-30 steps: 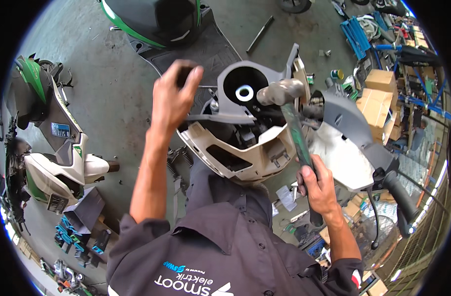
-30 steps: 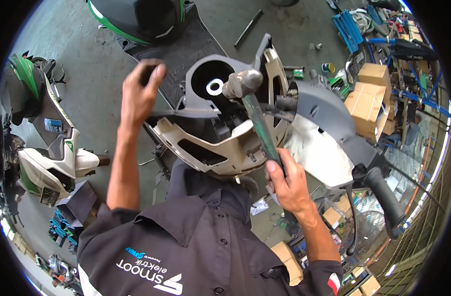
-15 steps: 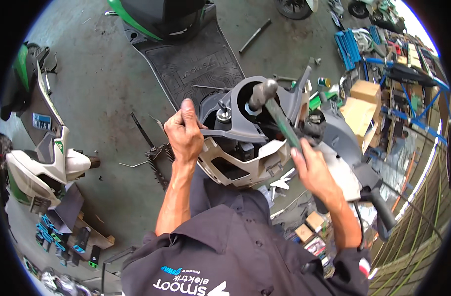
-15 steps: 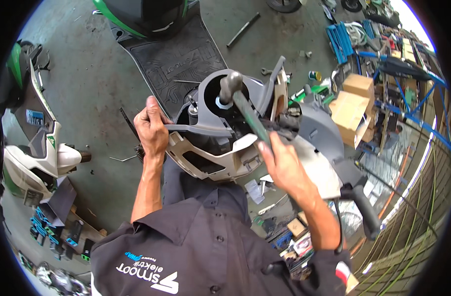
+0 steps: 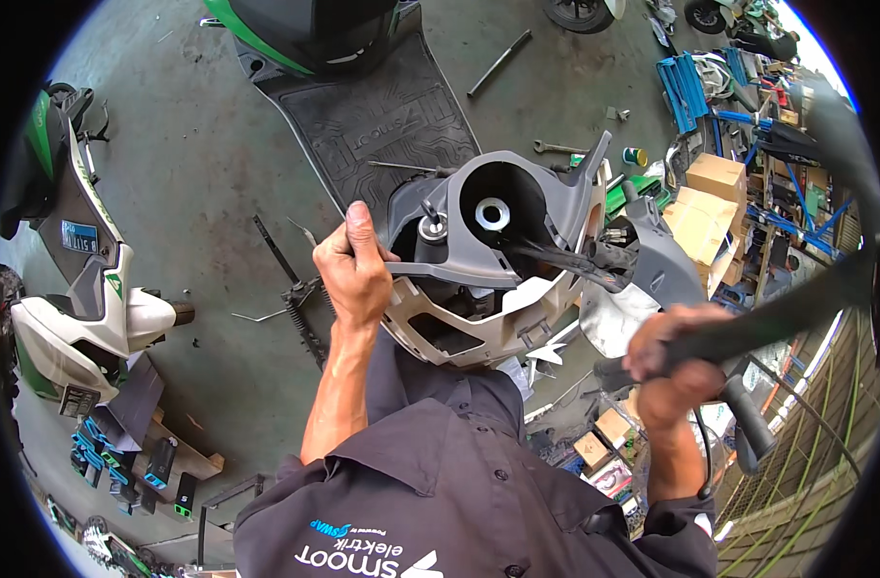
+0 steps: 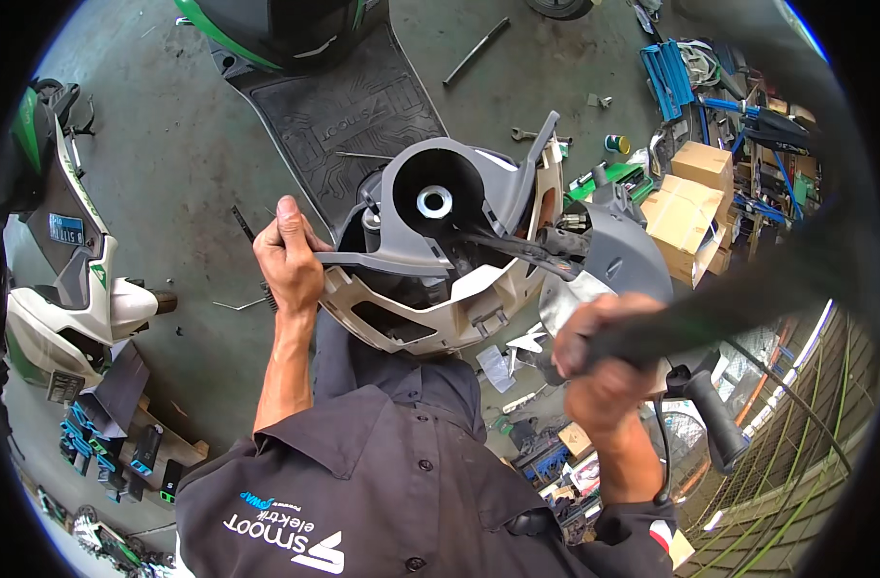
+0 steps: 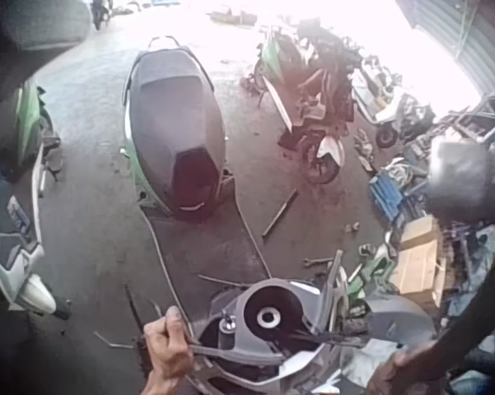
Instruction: The person assembles components of a scooter front fork assembly by hand and using tools, including applying grease to internal parts, inserting them into the fork tubes, and using a large wrench and hammer to drive parts into place on the scooter frame.
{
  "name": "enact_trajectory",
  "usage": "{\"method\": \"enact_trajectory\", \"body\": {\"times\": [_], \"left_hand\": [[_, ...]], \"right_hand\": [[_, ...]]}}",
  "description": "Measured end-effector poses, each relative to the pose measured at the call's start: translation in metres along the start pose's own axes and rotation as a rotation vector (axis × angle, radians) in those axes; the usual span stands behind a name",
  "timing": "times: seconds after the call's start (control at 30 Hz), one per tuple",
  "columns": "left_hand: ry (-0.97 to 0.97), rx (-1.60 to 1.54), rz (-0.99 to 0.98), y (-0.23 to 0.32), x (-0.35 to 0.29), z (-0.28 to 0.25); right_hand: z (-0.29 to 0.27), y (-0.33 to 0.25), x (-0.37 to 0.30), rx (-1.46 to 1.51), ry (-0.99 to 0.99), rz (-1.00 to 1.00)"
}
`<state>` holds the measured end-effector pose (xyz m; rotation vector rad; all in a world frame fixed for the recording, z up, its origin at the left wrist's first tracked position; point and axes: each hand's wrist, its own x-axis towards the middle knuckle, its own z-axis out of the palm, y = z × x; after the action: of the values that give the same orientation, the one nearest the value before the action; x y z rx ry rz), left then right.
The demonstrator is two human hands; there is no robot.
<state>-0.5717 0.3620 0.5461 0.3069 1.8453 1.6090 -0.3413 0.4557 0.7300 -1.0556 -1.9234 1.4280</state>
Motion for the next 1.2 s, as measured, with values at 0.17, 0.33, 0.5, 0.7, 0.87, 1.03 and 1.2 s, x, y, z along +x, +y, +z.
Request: {"method": "enact_trajectory", "body": {"times": [0.17, 0.33, 0.5, 0.7, 0.87, 1.03, 1.2], "left_hand": [[0.033, 0.167, 0.145, -0.012, 0.003, -0.005], [0.057, 0.081, 0.072, -0.005, -0.001, -0.003], [0.01, 0.084, 0.078, -0.003, 0.002, -0.009], [-0.487, 0.565, 0.555, 0.056, 0.031, 0.006], [-1.108, 1.056, 0.688, 0.067, 0.062, 0.075], [-1.288, 1.254, 0.805, 0.058, 0.064, 0.105], [-1.336, 1.255, 0.884, 0.049, 0.061, 0.112]], "right_hand": [[0.011, 0.03, 0.019, -0.922, -0.39, 0.288], [0.014, 0.01, 0.018, -0.509, -0.322, 0.66], [0.021, -0.038, 0.029, -0.283, -0.062, 0.325], [0.02, -0.042, 0.012, 0.064, 0.052, 0.247], [0.026, -0.025, -0.016, 0.207, 0.045, 0.444], [0.012, -0.011, -0.046, 0.116, 0.11, 0.421], [0.001, -0.002, -0.065, 0.065, 0.11, 0.431]]}}
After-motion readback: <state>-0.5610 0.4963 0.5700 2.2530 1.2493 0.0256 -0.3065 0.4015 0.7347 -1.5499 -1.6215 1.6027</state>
